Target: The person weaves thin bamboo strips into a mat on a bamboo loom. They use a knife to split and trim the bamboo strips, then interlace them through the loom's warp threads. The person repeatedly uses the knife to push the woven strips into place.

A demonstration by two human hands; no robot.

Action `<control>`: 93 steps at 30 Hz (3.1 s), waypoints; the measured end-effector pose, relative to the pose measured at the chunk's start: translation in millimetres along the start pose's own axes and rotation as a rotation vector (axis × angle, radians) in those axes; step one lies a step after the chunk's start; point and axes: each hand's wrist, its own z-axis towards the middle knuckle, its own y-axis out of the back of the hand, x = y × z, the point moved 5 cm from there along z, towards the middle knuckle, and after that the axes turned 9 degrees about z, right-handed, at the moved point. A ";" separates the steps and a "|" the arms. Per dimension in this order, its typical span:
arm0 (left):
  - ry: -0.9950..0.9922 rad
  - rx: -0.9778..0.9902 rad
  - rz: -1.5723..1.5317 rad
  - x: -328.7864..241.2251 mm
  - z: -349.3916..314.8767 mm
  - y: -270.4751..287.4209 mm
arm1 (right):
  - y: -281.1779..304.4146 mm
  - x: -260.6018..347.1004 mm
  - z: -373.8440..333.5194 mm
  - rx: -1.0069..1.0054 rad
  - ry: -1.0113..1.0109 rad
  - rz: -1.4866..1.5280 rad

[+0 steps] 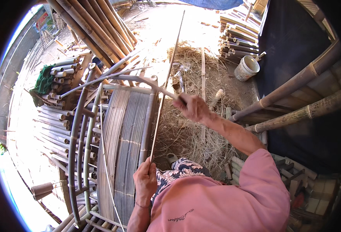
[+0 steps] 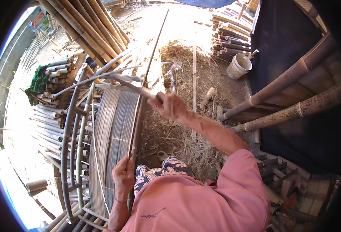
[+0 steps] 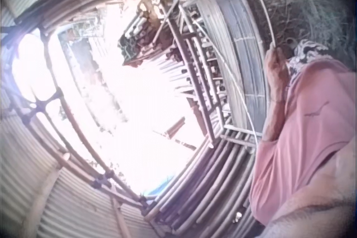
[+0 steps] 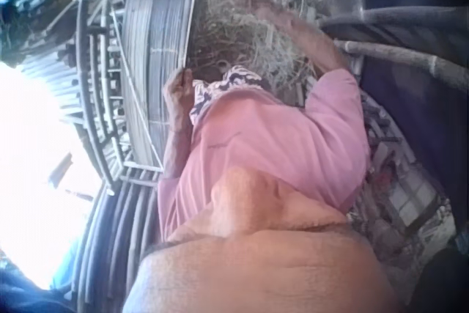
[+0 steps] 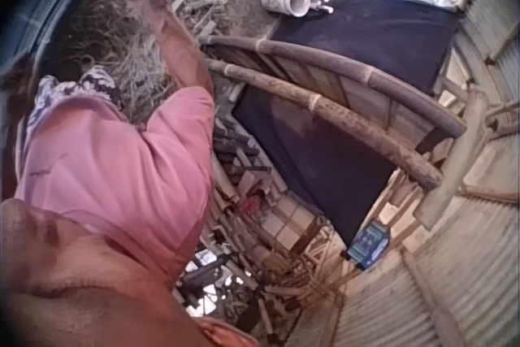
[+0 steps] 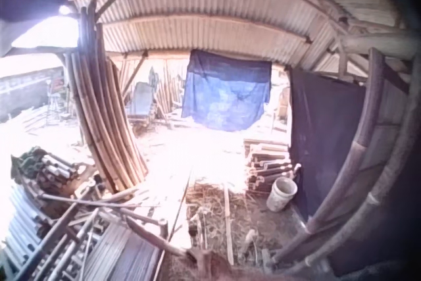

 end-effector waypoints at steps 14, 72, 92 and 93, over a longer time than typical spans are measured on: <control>-0.045 0.026 0.084 61.4 -90.8 28.3 | 92.5 -100.9 49.1 -0.123 -0.256 -0.317; 0.209 -0.279 0.108 401.3 201.3 186.5 | -313.5 59.1 312.8 -0.208 -0.561 0.893; 0.495 -0.210 0.448 533.3 290.6 142.3 | -295.0 -148.5 404.2 0.205 -0.835 0.037; 0.548 -0.200 0.449 553.4 300.0 142.0 | -319.1 -149.3 392.3 0.407 -0.658 -0.174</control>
